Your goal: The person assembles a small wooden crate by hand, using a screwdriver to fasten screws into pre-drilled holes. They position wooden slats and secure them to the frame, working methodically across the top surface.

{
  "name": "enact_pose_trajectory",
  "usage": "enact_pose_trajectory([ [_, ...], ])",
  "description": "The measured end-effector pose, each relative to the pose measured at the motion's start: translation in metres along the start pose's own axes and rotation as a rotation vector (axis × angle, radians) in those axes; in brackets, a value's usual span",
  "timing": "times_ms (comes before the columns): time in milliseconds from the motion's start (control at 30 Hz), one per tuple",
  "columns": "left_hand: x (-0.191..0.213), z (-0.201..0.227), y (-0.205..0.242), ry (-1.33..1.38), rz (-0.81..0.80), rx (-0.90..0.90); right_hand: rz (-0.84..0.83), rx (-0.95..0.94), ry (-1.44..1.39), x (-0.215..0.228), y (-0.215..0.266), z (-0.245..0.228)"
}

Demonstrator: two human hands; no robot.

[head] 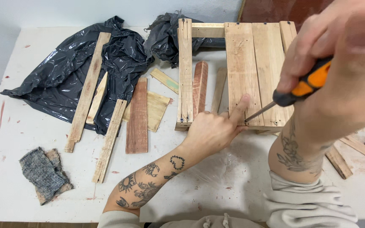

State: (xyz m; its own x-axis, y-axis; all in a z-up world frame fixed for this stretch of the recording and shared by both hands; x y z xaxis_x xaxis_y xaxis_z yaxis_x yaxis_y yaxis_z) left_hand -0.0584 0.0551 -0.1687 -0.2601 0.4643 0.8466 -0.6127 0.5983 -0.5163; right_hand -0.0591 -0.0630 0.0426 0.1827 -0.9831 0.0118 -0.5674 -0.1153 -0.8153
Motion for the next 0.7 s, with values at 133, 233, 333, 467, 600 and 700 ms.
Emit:
enact_pose_trajectory([
  [133, -0.003, -0.001, 0.001, 0.016, 0.07, -0.052, 0.018, 0.072, 0.263, -0.034, -0.017, -0.012],
  [233, 0.007, 0.001, -0.001, 0.019, 0.116, -0.061, -0.976, 0.019, -0.963, -0.067, -0.071, 0.002],
  [333, 0.007, 0.002, -0.002, -0.053, 0.048, -0.072, -1.056, -0.054, -1.237, -0.083, -0.066, -0.006],
  [467, 0.004, 0.001, -0.002, -0.093, 0.085, -0.064, -0.939, -0.008, -1.037, -0.062, -0.059, -0.009],
  [600, 0.003, -0.001, -0.004, 0.056, 0.007, 0.007, -0.892, -0.136, -0.716, -0.031, -0.052, -0.01],
  [700, 0.001, -0.001, -0.002, 0.061, -0.029, 0.015, -0.827, -0.055, -0.423, -0.03, -0.05, -0.02],
])
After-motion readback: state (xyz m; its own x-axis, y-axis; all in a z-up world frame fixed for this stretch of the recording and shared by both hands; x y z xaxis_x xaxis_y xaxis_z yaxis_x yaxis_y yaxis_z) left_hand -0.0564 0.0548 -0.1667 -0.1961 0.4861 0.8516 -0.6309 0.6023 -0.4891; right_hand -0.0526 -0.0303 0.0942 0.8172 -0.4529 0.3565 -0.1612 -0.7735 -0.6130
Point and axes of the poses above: each hand's wrist, its own y-axis away from the middle knuckle, its own x-axis out of the back of the hand, z = x × y, the point moved 4 cm from there along -y, towards the middle knuckle, and after that the axes turned 14 degrees about z, right-handed, at the moved point
